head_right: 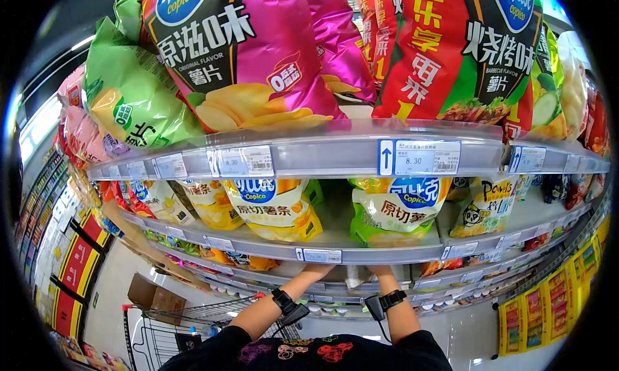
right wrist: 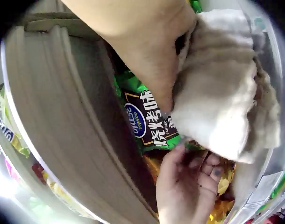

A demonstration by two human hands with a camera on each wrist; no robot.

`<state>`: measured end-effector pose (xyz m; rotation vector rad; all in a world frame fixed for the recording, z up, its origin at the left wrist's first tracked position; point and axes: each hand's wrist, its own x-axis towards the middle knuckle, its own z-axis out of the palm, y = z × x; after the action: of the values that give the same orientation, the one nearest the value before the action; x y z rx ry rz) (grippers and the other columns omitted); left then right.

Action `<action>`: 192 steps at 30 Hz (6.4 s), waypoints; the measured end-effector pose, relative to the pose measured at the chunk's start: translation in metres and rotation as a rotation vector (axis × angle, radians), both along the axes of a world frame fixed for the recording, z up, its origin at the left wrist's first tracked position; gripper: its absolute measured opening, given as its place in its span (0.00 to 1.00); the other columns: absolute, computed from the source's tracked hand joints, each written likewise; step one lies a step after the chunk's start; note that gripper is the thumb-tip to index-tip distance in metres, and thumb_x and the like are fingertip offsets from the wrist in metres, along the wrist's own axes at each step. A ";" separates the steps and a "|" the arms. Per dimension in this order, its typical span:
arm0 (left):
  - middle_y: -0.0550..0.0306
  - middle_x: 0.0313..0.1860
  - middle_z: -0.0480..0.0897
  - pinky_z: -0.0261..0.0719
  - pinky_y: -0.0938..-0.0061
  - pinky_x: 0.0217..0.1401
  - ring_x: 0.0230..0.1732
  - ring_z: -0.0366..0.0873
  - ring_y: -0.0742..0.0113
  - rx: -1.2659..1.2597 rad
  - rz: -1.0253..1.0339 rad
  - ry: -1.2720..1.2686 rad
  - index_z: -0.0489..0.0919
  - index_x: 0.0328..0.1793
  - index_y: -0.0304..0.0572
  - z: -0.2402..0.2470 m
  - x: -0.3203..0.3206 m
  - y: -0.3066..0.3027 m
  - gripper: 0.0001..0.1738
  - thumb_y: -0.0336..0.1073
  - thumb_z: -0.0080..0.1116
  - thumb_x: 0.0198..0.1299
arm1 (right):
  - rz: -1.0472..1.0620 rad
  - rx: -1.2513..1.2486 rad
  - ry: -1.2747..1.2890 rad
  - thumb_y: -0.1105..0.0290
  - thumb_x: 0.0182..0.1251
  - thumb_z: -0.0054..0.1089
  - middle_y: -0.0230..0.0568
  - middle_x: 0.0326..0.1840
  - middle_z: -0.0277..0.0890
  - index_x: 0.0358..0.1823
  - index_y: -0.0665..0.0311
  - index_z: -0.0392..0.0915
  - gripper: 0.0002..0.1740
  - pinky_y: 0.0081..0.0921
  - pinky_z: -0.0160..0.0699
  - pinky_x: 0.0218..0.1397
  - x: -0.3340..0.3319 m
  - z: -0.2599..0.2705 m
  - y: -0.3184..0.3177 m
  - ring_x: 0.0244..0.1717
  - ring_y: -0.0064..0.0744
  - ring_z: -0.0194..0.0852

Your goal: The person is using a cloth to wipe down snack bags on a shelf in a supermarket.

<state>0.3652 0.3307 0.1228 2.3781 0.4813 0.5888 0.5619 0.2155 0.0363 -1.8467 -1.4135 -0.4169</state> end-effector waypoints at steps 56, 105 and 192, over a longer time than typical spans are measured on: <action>0.53 0.51 0.73 0.68 0.72 0.55 0.51 0.71 0.65 -0.777 0.252 -0.204 0.62 0.61 0.35 0.023 -0.180 -0.098 0.38 0.28 0.64 0.39 | 0.496 -0.014 0.160 0.79 0.40 0.59 0.39 0.52 0.69 0.48 0.58 0.74 0.26 0.33 0.73 0.47 -0.223 0.174 -0.051 0.45 0.43 0.70; 0.46 0.53 0.74 0.73 0.67 0.56 0.51 0.75 0.57 -1.567 0.133 -0.580 0.62 0.60 0.30 0.030 -0.213 -0.090 0.27 0.26 0.51 0.51 | 0.918 -0.228 2.146 0.54 0.70 0.35 0.42 0.63 0.61 0.64 0.62 0.56 0.27 0.35 0.59 0.65 -0.211 0.135 -0.066 0.63 0.35 0.60; 0.26 0.56 0.66 0.68 0.58 0.55 0.57 0.66 0.37 -0.830 1.115 0.464 0.64 0.57 0.31 -0.199 -0.537 -0.141 0.33 0.46 0.56 0.49 | 0.379 -1.237 0.093 0.47 0.49 0.58 0.56 0.45 0.74 0.54 0.71 0.64 0.39 0.38 0.73 0.44 -0.568 -0.090 0.007 0.44 0.51 0.74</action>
<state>-0.1722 0.1895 -0.0762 1.2654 1.8687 0.1680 -0.0057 0.2220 -0.0533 -2.3029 -2.1133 0.9396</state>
